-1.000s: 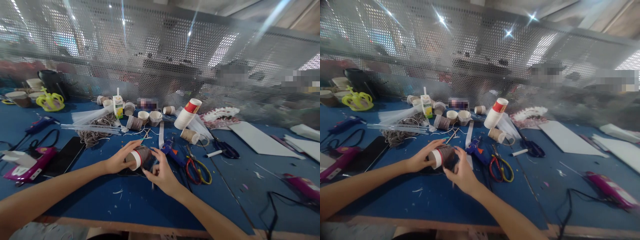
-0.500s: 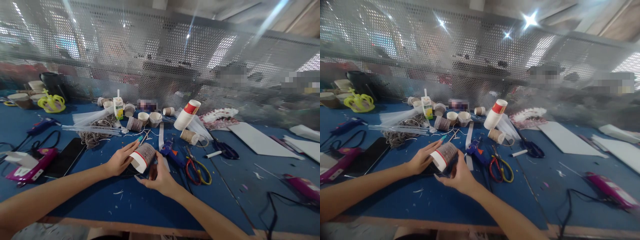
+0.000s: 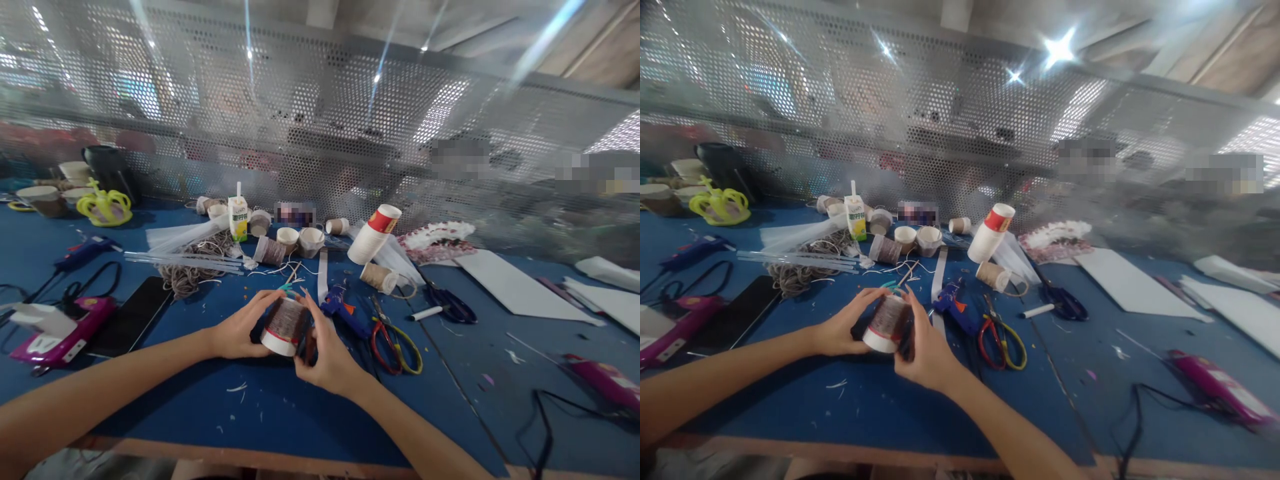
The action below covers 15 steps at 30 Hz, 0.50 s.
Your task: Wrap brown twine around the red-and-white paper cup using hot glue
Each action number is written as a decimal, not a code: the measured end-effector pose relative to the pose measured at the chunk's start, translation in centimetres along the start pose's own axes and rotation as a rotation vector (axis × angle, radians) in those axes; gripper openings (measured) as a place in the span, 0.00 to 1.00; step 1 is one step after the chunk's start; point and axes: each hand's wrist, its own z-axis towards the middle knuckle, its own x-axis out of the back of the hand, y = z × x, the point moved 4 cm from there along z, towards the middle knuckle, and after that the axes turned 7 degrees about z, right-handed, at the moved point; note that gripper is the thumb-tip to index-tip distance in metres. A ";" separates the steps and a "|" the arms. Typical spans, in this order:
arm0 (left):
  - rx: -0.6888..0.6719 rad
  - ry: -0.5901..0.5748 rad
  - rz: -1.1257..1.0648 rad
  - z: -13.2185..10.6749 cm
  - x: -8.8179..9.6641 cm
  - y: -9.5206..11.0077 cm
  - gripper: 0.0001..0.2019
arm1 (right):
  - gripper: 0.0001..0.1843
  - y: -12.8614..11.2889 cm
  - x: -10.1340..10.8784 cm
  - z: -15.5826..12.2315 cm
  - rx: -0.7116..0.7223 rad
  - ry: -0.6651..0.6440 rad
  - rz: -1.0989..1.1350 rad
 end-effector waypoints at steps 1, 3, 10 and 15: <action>0.015 0.021 0.020 0.0 0.1 0.0 0.46 | 0.55 0.0 0.0 0.0 -0.003 0.001 0.029; 0.058 0.082 0.063 -0.1 0.3 -0.1 0.47 | 0.52 -0.1 0.2 0.1 -0.018 0.019 0.113; 0.138 0.248 0.131 -0.2 0.9 -0.4 0.45 | 0.38 0.2 0.5 0.2 -0.128 -0.025 0.382; 0.152 0.383 0.135 0.0 1.4 -0.3 0.41 | 0.31 -0.2 0.7 0.3 -0.139 0.018 0.368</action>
